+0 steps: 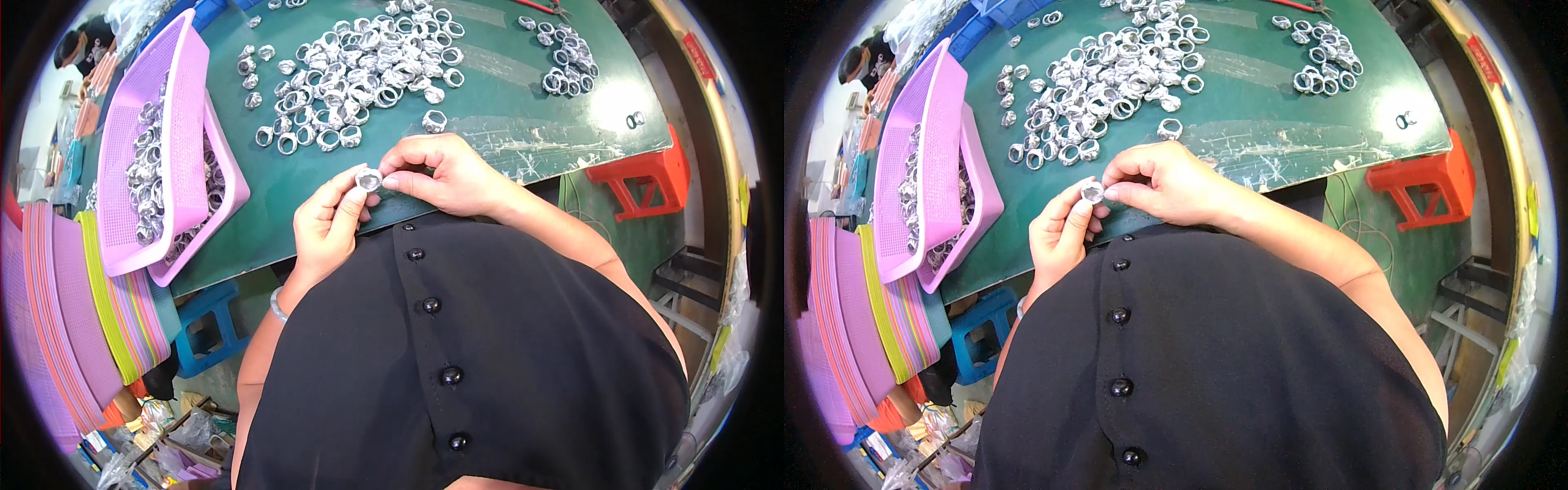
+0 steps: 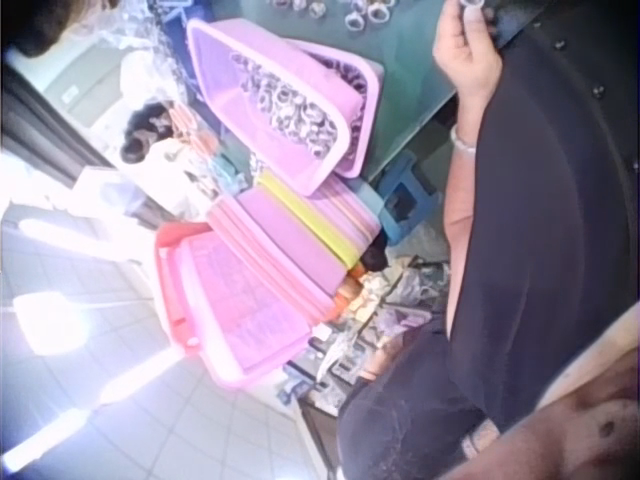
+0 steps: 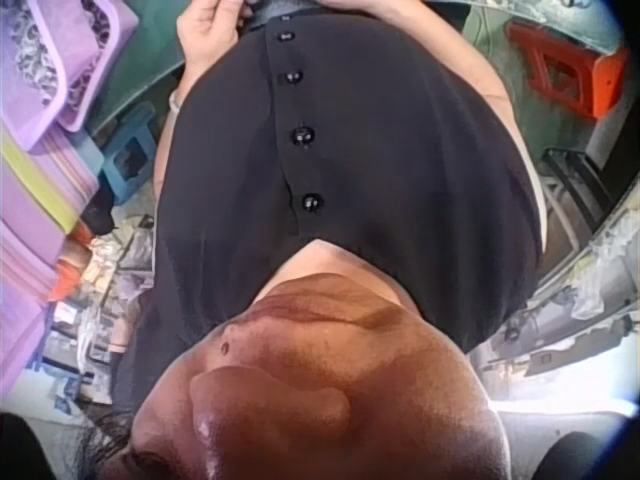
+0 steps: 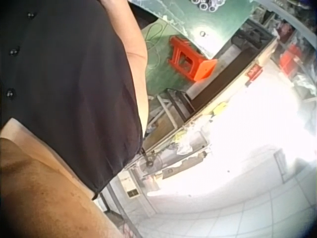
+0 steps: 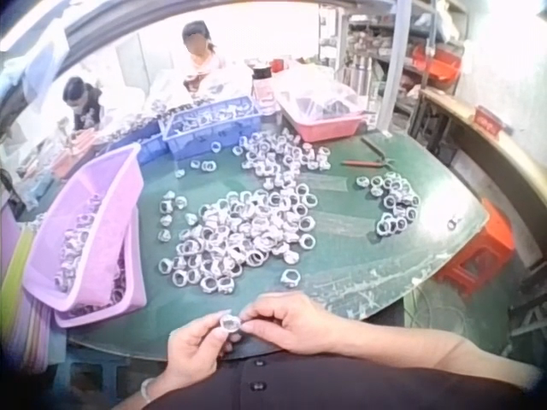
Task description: The person assembles small metal components at a workbench, picking up metal rings and inserting smaller silver parts into them by hand before placing the completed assemblies into a basket.
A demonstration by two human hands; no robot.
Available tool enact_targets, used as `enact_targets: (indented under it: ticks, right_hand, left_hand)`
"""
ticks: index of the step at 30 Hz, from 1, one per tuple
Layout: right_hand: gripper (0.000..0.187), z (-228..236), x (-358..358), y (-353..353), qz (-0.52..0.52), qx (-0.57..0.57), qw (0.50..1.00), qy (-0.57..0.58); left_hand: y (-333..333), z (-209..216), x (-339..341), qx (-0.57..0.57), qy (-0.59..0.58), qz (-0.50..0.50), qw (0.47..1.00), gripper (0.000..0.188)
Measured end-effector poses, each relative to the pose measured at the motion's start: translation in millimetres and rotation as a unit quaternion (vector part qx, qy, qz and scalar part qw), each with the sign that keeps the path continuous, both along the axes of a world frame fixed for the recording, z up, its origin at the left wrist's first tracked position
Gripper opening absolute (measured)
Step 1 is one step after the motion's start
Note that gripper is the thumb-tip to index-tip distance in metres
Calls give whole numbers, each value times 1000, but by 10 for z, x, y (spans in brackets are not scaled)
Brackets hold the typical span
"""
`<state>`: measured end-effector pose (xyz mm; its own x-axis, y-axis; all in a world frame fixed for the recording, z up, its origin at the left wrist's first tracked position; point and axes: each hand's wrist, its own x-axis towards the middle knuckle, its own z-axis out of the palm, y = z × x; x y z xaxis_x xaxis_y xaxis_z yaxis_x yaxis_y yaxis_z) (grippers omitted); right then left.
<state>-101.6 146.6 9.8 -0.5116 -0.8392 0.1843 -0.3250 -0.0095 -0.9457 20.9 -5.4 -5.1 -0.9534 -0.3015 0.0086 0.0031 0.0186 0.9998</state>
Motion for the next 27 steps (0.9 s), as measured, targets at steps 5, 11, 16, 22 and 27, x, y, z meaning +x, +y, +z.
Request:
enact_targets:
  ticks: [5,11,16,22,27]
  right_hand:
    - [12,30,29,-56,-6,-15,999,-34]
    - [11,20,39,-87,-12,-28,998,-60]
    - [11,16,37,-84,-18,-21,998,-63]
    - [12,26,-68,-22,-57,-3,998,24]
    - [11,6,-361,172,-185,-8,977,106]
  left_hand:
    - [-45,61,-42,161,-53,-40,985,25]
    - [-91,76,-69,325,-102,-72,938,25]
    - [-99,77,-73,369,-102,-92,919,24]
    - [-119,83,-105,400,-111,-96,905,23]
    - [-141,33,-94,458,-56,-86,883,27]
